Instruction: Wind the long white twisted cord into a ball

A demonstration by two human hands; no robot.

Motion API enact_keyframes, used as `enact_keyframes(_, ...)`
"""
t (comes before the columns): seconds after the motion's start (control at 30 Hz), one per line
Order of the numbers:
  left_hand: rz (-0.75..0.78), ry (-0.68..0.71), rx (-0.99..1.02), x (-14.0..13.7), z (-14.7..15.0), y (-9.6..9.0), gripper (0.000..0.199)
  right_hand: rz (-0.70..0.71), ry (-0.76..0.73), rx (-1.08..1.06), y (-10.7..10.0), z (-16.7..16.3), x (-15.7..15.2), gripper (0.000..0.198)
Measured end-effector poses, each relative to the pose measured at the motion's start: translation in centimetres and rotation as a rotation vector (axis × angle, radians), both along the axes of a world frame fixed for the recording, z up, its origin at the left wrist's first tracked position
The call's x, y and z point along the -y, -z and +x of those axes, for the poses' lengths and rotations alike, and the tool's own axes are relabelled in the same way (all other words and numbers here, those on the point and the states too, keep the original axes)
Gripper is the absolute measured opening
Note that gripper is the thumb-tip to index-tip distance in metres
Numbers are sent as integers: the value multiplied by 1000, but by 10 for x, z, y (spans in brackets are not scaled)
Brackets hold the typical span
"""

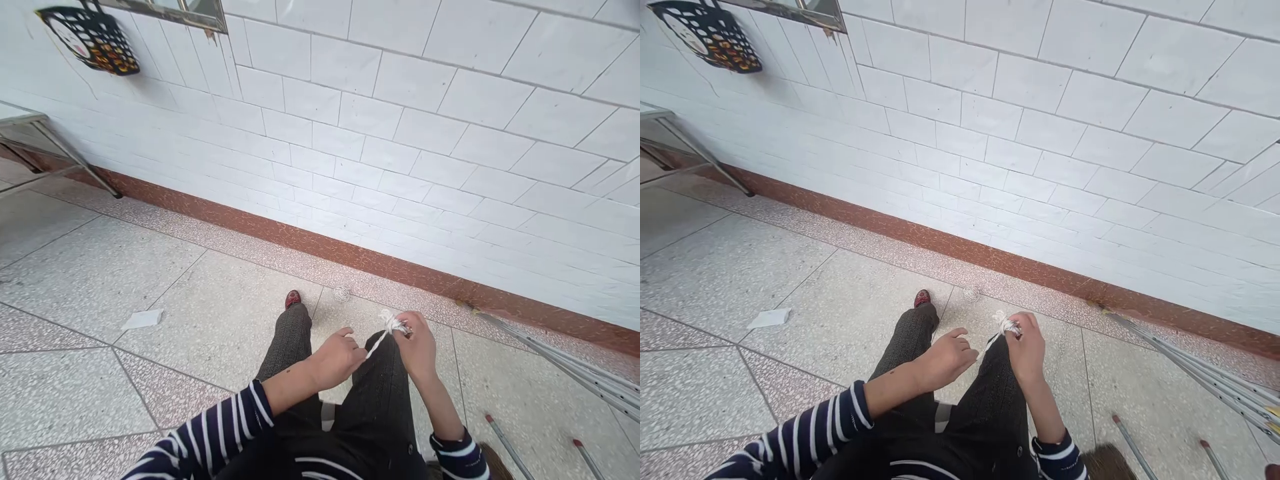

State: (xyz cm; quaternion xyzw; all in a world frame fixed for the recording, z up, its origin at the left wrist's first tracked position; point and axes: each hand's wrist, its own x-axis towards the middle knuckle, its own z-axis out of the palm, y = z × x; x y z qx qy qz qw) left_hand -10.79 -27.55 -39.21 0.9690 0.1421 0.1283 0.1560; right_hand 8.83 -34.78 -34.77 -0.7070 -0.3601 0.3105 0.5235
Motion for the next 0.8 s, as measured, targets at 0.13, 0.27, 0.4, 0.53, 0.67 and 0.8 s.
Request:
enact_keyframes(0.13, 108, 57, 14, -14, 0, -22, 19, -99, -302, -79, 16, -19, 9, 14)
enact_keyframes(0.27, -155, -19, 40, -21, -7, -13, 21, -138, -485, -300, 16, -43, 30, 14)
enact_keyframes(0.4, -481, -90, 78, -1, -7, 10, 24, -52, -320, -395, 12, -39, 28, 30)
enact_keyframes(0.53, -530, -128, 34, 19, -5, 16, 31, 10, -61, -289, 22, -17, 9, 31)
enact_keyframes(0.67, -318, -85, 17, 13, -13, 0, 25, -25, 0, -139, 35, -12, -1, 20)
enact_keyframes(0.8, -80, -18, -10, -5, -20, -18, 25, -129, -237, -209, 42, -37, 13, 13)
